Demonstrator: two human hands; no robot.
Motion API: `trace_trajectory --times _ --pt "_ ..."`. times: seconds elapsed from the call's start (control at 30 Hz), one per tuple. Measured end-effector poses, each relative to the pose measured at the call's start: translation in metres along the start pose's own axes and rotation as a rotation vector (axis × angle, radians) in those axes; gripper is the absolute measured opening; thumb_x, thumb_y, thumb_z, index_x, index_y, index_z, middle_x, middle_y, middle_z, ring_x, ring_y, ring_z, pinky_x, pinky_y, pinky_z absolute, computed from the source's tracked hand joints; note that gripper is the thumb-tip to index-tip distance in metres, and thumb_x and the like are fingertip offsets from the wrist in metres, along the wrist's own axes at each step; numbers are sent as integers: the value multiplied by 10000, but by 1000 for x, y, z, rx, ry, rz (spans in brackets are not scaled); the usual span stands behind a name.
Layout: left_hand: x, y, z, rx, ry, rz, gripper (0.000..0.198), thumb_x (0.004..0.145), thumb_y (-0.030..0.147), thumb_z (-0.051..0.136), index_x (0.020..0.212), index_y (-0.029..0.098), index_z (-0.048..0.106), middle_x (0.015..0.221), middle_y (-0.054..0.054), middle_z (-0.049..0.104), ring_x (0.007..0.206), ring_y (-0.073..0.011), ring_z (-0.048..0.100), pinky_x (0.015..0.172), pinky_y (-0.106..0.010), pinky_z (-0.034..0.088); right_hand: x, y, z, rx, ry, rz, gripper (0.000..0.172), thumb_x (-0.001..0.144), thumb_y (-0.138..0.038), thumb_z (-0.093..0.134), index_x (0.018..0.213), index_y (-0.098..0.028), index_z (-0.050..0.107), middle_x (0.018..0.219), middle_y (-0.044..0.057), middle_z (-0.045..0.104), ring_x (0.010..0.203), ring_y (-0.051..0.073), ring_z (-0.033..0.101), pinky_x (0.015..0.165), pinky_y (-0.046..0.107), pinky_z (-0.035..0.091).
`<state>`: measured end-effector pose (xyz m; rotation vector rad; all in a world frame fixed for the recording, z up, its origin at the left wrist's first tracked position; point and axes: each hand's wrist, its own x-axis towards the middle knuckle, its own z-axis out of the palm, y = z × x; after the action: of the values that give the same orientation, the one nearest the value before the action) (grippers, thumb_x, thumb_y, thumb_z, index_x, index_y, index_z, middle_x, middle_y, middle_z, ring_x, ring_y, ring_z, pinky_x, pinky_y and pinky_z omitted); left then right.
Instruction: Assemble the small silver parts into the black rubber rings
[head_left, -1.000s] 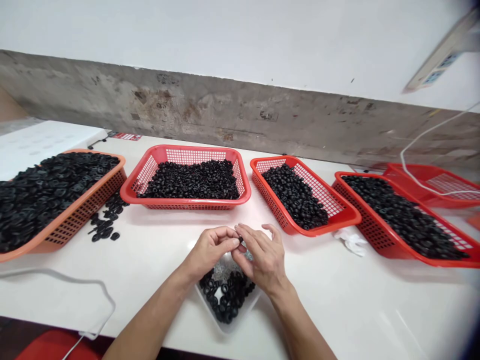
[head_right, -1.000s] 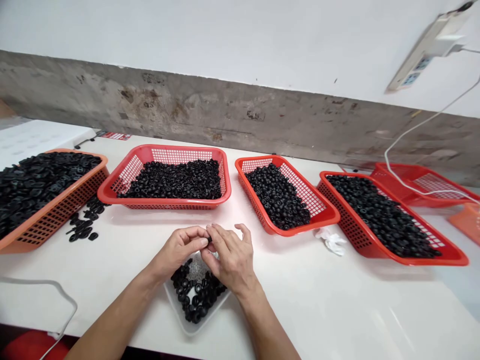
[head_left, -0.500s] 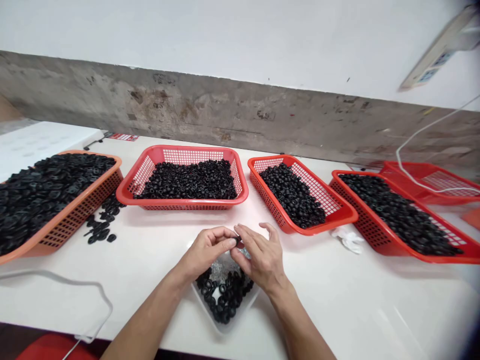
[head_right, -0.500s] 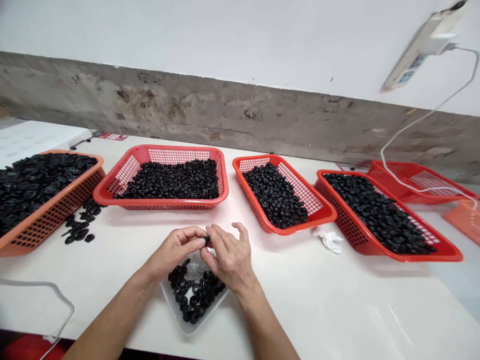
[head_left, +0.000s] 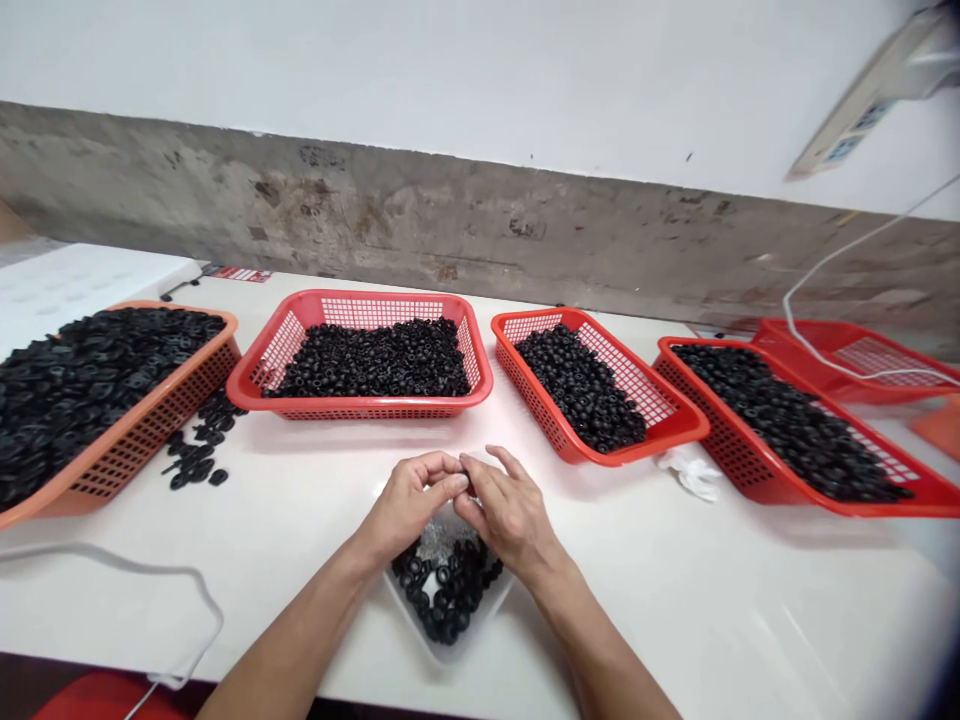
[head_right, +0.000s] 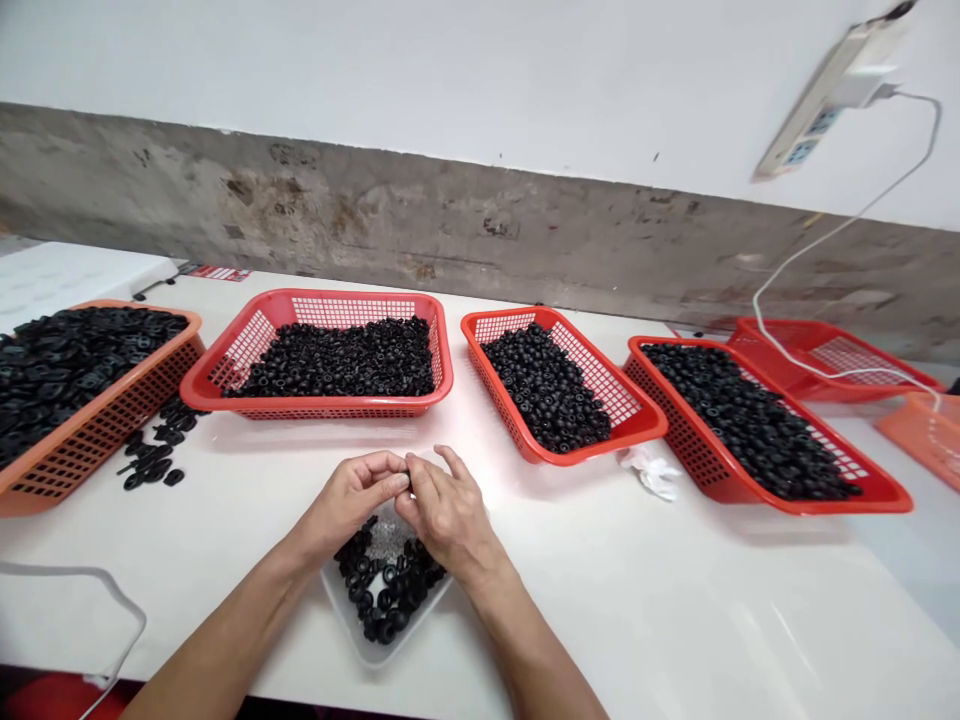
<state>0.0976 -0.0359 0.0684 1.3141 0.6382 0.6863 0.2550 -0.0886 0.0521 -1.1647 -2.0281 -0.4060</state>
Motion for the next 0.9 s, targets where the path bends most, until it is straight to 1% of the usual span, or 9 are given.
trace_trajectory --times 0.17,0.27,0.33,0.47,0.53,0.63,0.77,0.83,0.9 --pt "0 1 2 -9 -20 -20 261 860 388 677 898 134 722 748 -16 658 709 -144 574 714 -245 429 -2 0 0 25 73 0 418 960 -158 507 1373 -116 455 877 84 748 740 180 718 983 461 545" --pt "0 6 -2 28 -14 9 291 871 427 657 859 145 729 773 -24 687 764 -161 602 767 -258 439 -1 1 -2 67 113 45 402 945 -145 535 1344 -175 493 877 45 756 711 153 720 997 440 533" --pt "1 10 -9 33 42 31 320 866 465 652 846 156 730 826 -42 722 831 -182 634 808 -270 442 1 2 -4 87 136 70 383 931 -154 569 1307 -203 520 903 39 767 726 151 729 1005 446 515" --pt "8 12 -28 -1 236 36 413 816 571 660 888 167 712 861 -81 766 882 -220 679 792 -292 444 4 0 -7 116 162 48 316 922 -208 600 1235 -222 556 927 42 777 736 157 738 988 458 502" --pt "14 7 -36 4 301 18 446 801 596 658 894 162 705 860 -94 771 877 -225 682 773 -294 442 6 -3 -8 135 170 29 287 924 -206 594 1209 -212 564 898 39 775 696 145 729 969 443 508" --pt "22 -6 -43 42 332 -15 461 784 602 666 891 154 706 860 -101 771 854 -220 673 754 -290 438 12 -8 -17 137 197 -10 297 920 -201 599 1214 -185 563 902 60 774 714 151 732 953 434 502" --pt "29 -24 -46 89 368 -18 476 761 608 680 877 148 707 842 -97 765 815 -212 659 720 -278 441 25 3 -46 -2 286 -67 378 890 -230 646 1261 -204 579 955 73 775 809 194 745 939 433 489" --pt "32 -31 -48 103 379 -18 490 747 617 686 859 140 701 819 -96 756 754 -200 647 670 -266 439 29 18 -66 -89 341 64 386 871 -199 663 1252 -238 612 968 58 771 833 202 737 959 436 476" --pt "34 -36 -49 111 385 -18 494 734 616 695 842 134 697 795 -93 747 695 -185 630 623 -255 428 28 35 -83 -92 390 329 361 880 -227 652 1241 -244 643 1095 78 743 996 242 704 990 460 462"
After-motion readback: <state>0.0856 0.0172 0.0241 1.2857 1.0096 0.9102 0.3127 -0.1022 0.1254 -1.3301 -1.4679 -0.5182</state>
